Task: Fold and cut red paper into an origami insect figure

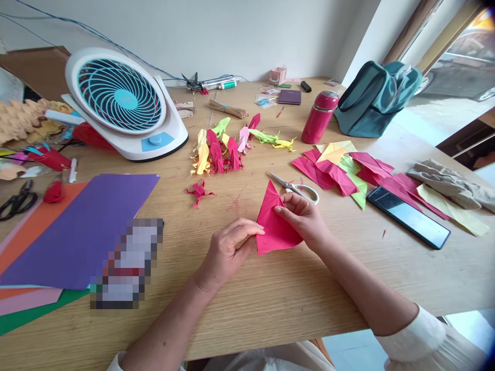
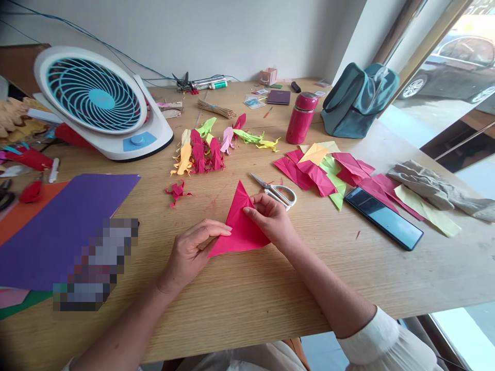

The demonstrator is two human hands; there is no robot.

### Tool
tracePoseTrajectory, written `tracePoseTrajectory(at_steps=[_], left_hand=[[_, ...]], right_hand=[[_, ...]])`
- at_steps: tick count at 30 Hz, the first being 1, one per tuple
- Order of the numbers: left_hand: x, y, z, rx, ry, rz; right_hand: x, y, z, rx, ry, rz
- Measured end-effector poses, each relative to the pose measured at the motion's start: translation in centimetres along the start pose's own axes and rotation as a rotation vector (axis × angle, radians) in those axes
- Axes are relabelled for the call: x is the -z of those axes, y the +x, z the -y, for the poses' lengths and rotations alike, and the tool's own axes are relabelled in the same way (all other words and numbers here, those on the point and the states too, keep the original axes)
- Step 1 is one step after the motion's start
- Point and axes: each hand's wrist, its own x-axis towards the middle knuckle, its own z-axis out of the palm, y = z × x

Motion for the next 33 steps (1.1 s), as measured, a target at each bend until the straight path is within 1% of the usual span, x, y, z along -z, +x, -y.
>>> tracePoseTrajectory(at_steps=[4, 8, 11, 14, 17, 21, 25, 27, 30, 33], left_hand=[[-0.3, 0.2, 0.0, 0.066, 0.016, -0.046], [-0.5, 0.2, 0.1, 0.212, 0.038, -0.071], [-0.7, 0.1, 0.2, 0.299, 0.037, -0.099], [-0.8, 0.0, 0.3, 0.343, 0.022, -0.133], [-0.9, 0.0, 0.5, 0.337, 0.024, -0.160], [-0.9, 0.1, 0.7, 0.316, -0.007, -0.199], [-1.1, 0.0, 0.7, 0.433, -0.104, -0.182], [-1.3, 0.0, 0.7, 0.479, -0.169, -0.198], [-1.4, 0.0, 0.7, 0.498, -0.238, -0.212], [-1.5, -0.1, 0.7, 0.492, -0.245, -0.176]], right_hand=[[-0.2, -0.2, -0.9, 0.071, -0.021, 0.052], [-0.2, -0.7, -1.6, 0.154, -0.150, 0.120], [-0.3, -1.2, -1.3, 0.223, -0.272, 0.170], [-0.6, -1.5, -0.9, 0.262, -0.375, 0.195], [-0.7, -1.6, -0.6, 0.268, -0.437, 0.223], [-0.8, -1.6, -0.5, 0.250, -0.449, 0.241], [-0.9, -1.8, -0.3, 0.243, -0.445, 0.247], [-1.0, -1.9, -0.2, 0.236, -0.425, 0.255], [-1.1, -1.9, -0.1, 0.244, -0.405, 0.253], [-1.0, -1.9, 0.0, 0.238, -0.388, 0.225]])
